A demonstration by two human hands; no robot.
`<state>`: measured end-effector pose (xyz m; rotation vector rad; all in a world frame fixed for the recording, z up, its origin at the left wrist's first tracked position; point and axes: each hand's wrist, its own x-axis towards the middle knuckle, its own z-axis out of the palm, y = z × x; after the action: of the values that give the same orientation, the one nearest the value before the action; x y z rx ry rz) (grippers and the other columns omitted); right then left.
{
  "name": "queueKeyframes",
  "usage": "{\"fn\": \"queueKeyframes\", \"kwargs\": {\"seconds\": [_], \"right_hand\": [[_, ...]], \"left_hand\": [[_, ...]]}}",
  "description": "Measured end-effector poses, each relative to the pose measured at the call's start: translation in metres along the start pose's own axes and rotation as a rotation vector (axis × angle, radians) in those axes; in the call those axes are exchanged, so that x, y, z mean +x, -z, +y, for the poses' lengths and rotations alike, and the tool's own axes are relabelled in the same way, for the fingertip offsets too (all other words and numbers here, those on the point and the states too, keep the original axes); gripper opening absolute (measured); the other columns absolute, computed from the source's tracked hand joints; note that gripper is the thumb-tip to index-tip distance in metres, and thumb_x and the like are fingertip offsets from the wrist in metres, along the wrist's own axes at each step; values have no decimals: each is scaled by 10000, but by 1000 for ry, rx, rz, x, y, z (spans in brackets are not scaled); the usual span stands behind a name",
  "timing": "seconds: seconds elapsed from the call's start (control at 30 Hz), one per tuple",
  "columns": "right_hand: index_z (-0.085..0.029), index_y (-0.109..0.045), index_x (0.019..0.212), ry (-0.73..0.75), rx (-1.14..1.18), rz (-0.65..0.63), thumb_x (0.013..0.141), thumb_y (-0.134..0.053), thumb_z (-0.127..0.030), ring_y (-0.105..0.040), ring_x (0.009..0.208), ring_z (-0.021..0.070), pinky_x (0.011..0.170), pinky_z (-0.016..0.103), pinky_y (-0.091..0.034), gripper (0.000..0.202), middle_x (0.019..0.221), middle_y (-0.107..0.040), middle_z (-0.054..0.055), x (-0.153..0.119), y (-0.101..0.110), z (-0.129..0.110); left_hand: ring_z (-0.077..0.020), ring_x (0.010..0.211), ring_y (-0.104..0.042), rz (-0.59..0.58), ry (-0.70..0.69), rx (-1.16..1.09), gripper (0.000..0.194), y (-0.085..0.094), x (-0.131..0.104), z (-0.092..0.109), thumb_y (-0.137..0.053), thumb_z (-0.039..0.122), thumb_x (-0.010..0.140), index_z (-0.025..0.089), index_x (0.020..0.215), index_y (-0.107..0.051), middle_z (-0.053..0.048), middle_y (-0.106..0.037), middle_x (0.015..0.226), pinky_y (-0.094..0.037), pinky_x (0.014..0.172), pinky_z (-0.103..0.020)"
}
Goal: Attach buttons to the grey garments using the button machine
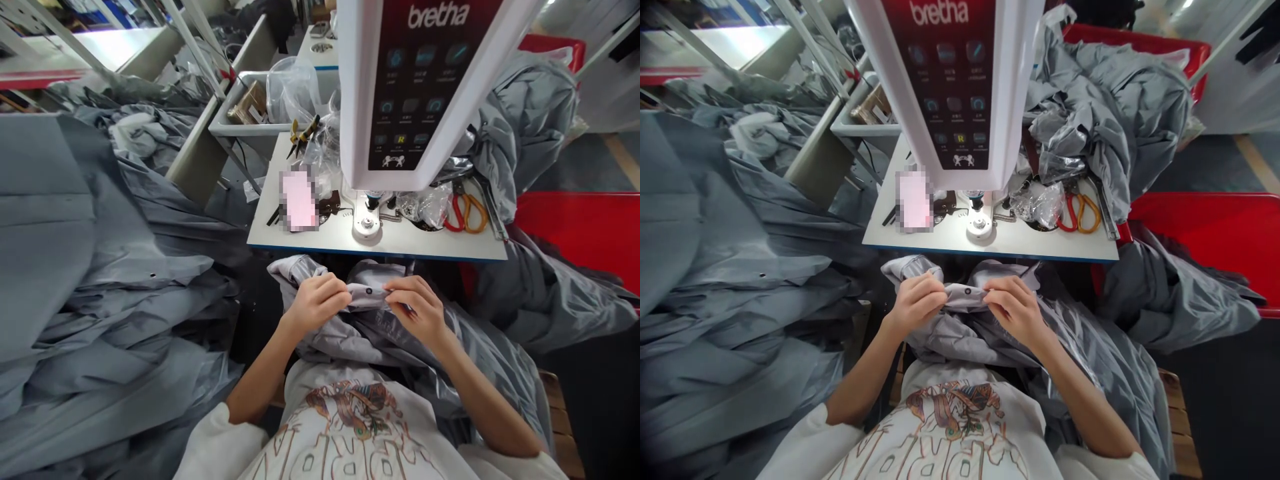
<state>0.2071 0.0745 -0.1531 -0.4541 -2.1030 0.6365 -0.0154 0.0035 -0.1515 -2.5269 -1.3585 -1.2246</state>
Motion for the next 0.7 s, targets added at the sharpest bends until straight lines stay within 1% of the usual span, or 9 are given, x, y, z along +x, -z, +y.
{"fn": "queueKeyframes", "kwargs": {"seconds": [0.07,0.1,0.17,0.23,0.3,0.4,0.47,0.57,0.7], "right_hand": [[-230,-575,900,1,6,12,801,-571,-12,-610,823,146,723,293,-488,239,938,-665,42,1,-2,-4],[-229,-574,898,-8,17,2,806,-569,-17,-610,818,144,724,291,-490,231,933,-666,41,2,-3,-6],[-230,-574,900,-33,54,-39,825,-563,-44,-614,813,141,731,284,-495,201,920,-671,34,4,-7,-9],[-226,-580,921,-98,87,-99,844,-556,-83,-618,812,139,732,270,-496,164,900,-675,29,5,-10,-8],[-216,-593,938,-216,104,-178,861,-549,-128,-620,799,136,716,250,-489,125,878,-674,26,5,-11,-3],[-201,-617,929,-412,133,-341,873,-547,-191,-616,771,134,685,231,-469,91,861,-673,22,2,-4,11],[-197,-629,911,-503,164,-443,879,-550,-241,-614,754,136,668,225,-453,97,843,-675,17,1,3,21],[-194,-639,894,-568,164,-560,896,-536,-328,-597,698,131,632,221,-418,169,775,-661,4,0,12,31],[-192,-636,907,-559,85,-629,919,-486,-375,-568,670,126,620,222,-383,237,758,-650,2,-5,9,31]], "left_hand": [[-122,680,-523,-15,34,15,88,1,0,3,-487,150,897,194,882,-562,-20,-593,770,-420,609,-243],[-135,737,-555,-42,75,22,94,1,2,5,-501,197,903,191,963,-574,-39,-619,837,-449,650,-253],[-168,880,-594,-161,148,2,250,1,8,8,-519,285,907,180,1131,-557,-83,-645,996,-484,746,-281],[-174,905,-615,-309,203,-69,307,0,12,9,-490,296,925,168,1197,-547,-88,-663,1026,-489,761,-276],[-155,816,-637,-400,279,-162,260,-1,12,6,-446,244,941,163,1136,-599,-58,-694,929,-482,714,-248],[-142,769,-648,-459,482,-293,230,-2,6,1,-455,231,935,165,1025,-656,-28,-710,875,-467,701,-221],[-129,742,-641,-492,598,-375,227,-3,0,-2,-466,256,930,168,982,-669,-13,-709,853,-452,676,-200],[-118,688,-611,-505,710,-437,254,-5,-11,-1,-467,306,926,161,936,-675,-5,-695,798,-429,635,-187],[-125,709,-584,-476,789,-454,315,-9,-21,1,-445,380,927,159,915,-669,-8,-675,789,-421,651,-194]]}}
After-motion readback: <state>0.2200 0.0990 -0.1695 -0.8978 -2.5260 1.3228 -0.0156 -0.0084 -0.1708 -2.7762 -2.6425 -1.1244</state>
